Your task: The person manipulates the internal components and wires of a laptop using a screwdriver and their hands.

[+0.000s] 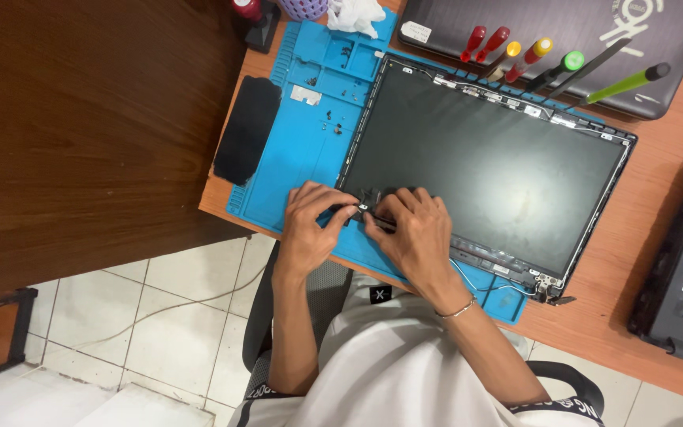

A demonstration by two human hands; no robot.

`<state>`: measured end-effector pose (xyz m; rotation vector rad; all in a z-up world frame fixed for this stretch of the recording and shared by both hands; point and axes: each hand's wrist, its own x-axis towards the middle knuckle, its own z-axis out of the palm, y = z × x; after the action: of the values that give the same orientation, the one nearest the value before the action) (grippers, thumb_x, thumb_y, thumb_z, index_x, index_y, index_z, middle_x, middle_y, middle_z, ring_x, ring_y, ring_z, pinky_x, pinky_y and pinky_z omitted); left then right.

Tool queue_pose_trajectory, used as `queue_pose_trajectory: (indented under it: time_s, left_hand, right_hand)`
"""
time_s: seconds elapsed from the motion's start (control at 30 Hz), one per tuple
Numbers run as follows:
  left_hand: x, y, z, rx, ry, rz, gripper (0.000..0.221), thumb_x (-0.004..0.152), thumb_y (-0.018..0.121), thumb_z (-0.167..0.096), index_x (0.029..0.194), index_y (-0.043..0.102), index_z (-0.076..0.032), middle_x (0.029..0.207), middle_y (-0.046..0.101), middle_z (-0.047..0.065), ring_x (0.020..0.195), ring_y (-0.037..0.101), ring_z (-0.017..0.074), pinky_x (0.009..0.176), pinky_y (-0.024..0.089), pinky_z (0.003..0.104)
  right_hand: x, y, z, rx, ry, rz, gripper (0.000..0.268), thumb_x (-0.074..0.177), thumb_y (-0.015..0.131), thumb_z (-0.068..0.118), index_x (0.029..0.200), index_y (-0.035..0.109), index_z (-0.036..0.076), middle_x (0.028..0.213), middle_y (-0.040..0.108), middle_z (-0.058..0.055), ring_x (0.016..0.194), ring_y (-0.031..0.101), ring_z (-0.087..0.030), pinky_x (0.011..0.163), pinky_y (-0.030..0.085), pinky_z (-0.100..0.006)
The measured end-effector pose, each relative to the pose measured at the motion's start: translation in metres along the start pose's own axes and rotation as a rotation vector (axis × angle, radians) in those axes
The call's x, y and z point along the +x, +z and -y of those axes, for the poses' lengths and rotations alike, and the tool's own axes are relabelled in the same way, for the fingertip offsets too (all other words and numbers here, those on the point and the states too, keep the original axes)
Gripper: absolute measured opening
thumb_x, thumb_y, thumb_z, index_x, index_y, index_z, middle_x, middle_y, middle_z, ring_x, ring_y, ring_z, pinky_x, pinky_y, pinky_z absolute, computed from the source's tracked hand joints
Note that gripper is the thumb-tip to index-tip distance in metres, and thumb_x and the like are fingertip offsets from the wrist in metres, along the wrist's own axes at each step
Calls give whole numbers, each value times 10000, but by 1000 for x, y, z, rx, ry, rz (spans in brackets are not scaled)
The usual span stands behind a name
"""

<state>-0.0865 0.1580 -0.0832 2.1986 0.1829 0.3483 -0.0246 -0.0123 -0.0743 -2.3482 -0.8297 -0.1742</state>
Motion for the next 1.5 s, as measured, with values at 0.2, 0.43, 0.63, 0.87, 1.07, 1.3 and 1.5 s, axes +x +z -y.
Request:
queue_pose_trajectory:
  time_s: [0.2,0.43,0.63,0.87,1.07,1.3,1.5]
  left_hand:
    - [-1,-4,-4,32,4,53,84,892,755,-141,961,756,-93,945,731,-1,996,636,192,940,422,372]
    - [-1,-2,-3,15,-24,49,78,893,756,-145,945,746,-88,907,724,-7,977,638,192,952,413,378]
    - [-3,-8,-2,-34,-39,64,84,874,771,-136,942,756,-87,928,731,0,985,650,193,981,430,380]
    - [-8,-24,-6,-25,-118,85,105,839,764,-96,941,786,-87,953,729,30,997,651,210,936,487,386]
    - [-5,-25,-3,-105,-160,-35,109,901,704,-56,1000,750,-64,987,711,51,998,682,227,894,534,381]
    - [-4,-17,4,-59,-106,-101,93,894,717,-41,981,746,-54,968,715,57,976,684,242,900,526,388]
    - [-4,-16,5,-94,-128,-103,102,899,708,-38,991,744,-63,955,712,47,935,701,217,862,546,369]
  right_hand:
    - [-3,5,2,-7,-2,-33,217,793,849,193,721,666,100,765,640,8,768,575,-224,686,411,-394]
    - [9,-14,6,112,46,60,190,804,838,188,729,688,99,739,623,-17,744,566,-233,674,413,-390]
    - [1,-9,-2,171,52,57,148,787,832,153,769,696,99,758,631,-25,737,570,-229,678,413,-391]
    - [0,-15,-1,278,96,98,395,762,771,86,1140,661,80,1008,669,-42,810,607,-211,765,452,-366]
    - [9,-19,11,218,-42,152,439,766,827,166,1176,693,90,1151,659,-48,980,585,-257,815,441,-395]
    - [16,-7,14,187,-86,150,362,799,818,171,1138,709,105,1123,655,-36,992,573,-267,831,448,-398]
    - [20,-3,9,172,-73,188,244,807,825,163,1010,708,96,984,644,-61,898,570,-276,768,451,-412]
